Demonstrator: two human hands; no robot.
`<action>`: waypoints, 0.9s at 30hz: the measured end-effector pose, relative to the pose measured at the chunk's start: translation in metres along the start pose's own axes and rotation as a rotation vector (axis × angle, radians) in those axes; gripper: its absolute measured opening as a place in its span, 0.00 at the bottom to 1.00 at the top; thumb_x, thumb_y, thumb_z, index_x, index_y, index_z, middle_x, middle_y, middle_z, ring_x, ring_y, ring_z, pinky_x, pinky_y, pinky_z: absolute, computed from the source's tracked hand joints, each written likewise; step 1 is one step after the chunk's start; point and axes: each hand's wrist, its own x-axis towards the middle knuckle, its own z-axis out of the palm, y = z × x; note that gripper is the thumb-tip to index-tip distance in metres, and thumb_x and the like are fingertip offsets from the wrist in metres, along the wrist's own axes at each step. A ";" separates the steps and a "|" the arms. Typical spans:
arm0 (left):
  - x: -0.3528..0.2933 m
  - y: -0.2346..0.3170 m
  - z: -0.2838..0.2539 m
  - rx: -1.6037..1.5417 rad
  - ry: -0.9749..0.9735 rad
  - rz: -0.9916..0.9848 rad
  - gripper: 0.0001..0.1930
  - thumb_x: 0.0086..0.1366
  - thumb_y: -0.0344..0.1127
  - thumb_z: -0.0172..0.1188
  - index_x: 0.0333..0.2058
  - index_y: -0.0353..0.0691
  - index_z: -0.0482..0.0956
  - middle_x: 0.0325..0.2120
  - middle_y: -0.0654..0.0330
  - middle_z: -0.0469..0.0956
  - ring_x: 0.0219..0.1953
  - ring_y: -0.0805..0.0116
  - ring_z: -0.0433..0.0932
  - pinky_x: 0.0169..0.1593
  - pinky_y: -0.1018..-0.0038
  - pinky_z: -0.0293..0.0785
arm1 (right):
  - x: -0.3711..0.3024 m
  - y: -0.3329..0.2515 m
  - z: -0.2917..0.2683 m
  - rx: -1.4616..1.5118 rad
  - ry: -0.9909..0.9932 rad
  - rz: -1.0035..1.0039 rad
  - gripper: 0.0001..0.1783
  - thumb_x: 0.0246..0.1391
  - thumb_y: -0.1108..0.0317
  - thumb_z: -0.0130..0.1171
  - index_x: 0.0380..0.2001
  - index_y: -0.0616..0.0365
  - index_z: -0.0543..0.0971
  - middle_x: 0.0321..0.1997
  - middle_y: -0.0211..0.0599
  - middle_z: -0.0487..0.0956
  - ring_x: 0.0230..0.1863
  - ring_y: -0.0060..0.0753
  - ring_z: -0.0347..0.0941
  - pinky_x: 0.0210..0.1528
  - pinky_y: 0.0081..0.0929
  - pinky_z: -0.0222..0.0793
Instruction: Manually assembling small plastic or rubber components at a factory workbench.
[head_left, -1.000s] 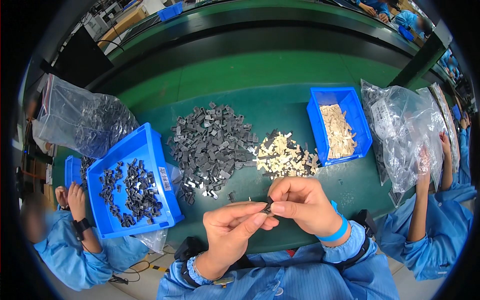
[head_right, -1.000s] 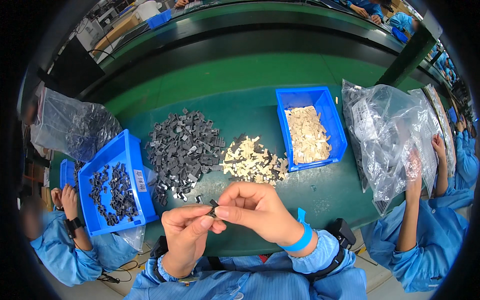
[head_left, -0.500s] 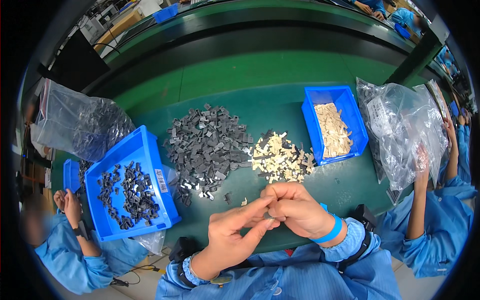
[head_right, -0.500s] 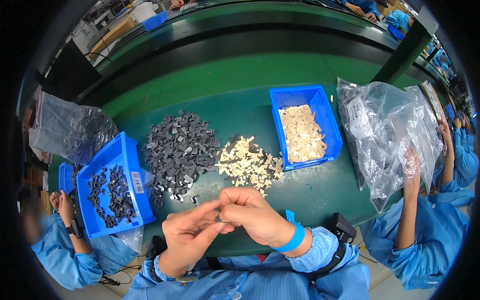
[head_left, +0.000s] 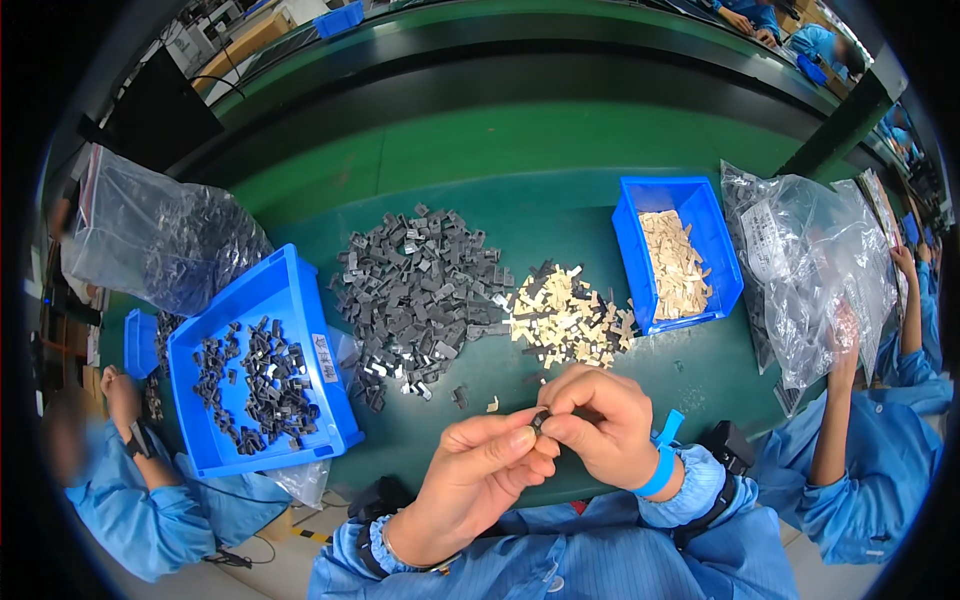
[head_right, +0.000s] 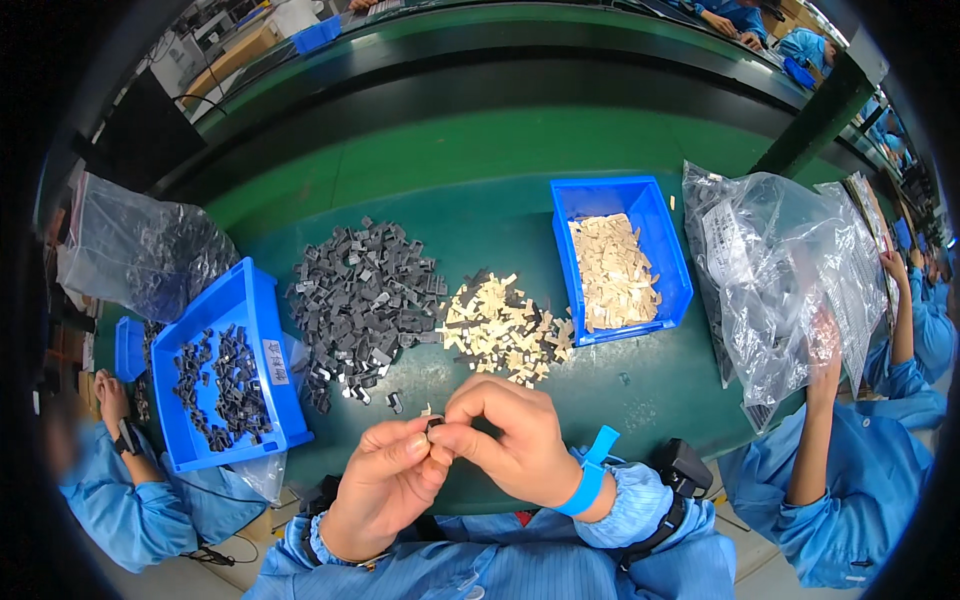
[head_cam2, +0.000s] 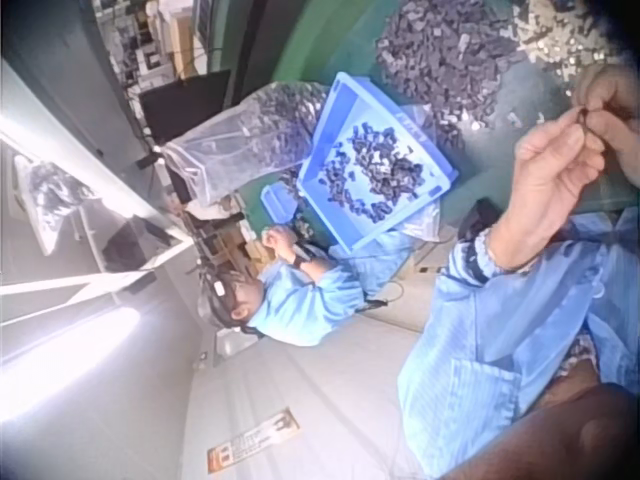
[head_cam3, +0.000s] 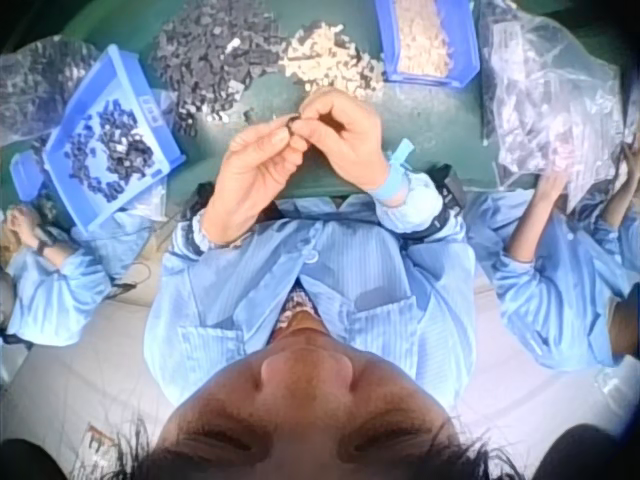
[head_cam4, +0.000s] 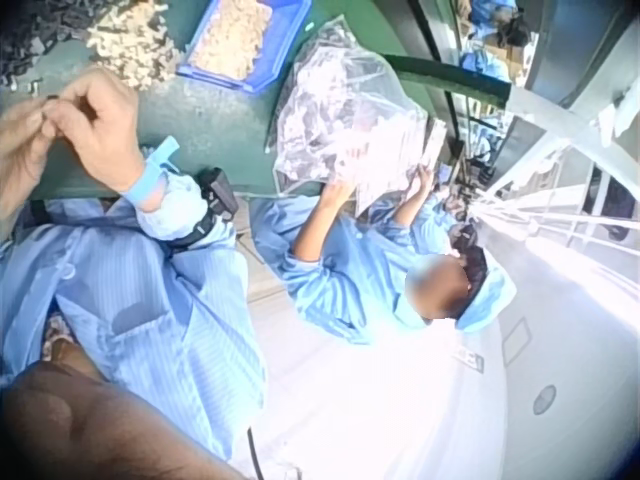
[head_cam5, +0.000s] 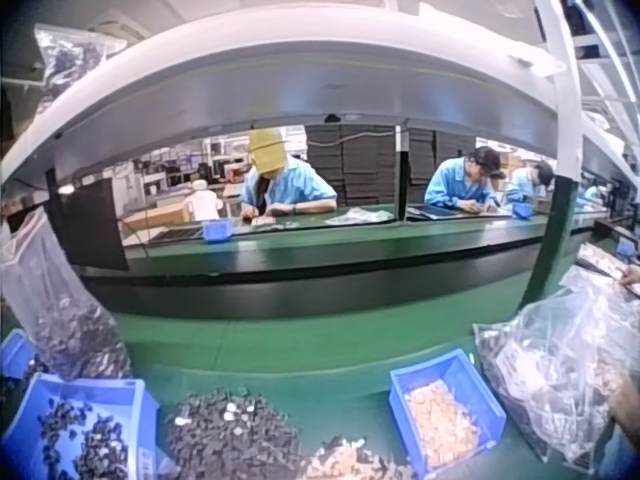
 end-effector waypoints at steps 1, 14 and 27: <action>-0.001 -0.001 0.001 -0.078 -0.009 -0.056 0.12 0.61 0.27 0.49 0.43 0.29 0.72 0.31 0.48 0.76 0.31 0.66 0.78 0.35 0.76 0.77 | 0.000 0.003 -0.002 -0.155 -0.008 -0.127 0.08 0.45 0.71 0.60 0.23 0.62 0.72 0.22 0.36 0.73 0.22 0.25 0.70 0.22 0.19 0.64; -0.069 0.096 -0.024 1.137 0.756 1.352 0.12 0.58 0.23 0.50 0.41 0.26 0.72 0.33 0.46 0.76 0.34 0.63 0.77 0.37 0.75 0.74 | 0.026 -0.003 -0.032 -1.016 -0.240 -0.366 0.06 0.38 0.73 0.60 0.24 0.55 0.74 0.26 0.31 0.70 0.29 0.33 0.67 0.32 0.29 0.62; -0.023 0.046 -0.004 1.758 0.363 1.145 0.10 0.49 0.19 0.56 0.33 0.30 0.77 0.35 0.48 0.75 0.38 0.57 0.75 0.43 0.70 0.70 | 0.023 0.005 -0.029 -1.241 -0.399 -0.246 0.07 0.35 0.71 0.53 0.23 0.56 0.76 0.28 0.30 0.68 0.36 0.31 0.64 0.39 0.28 0.58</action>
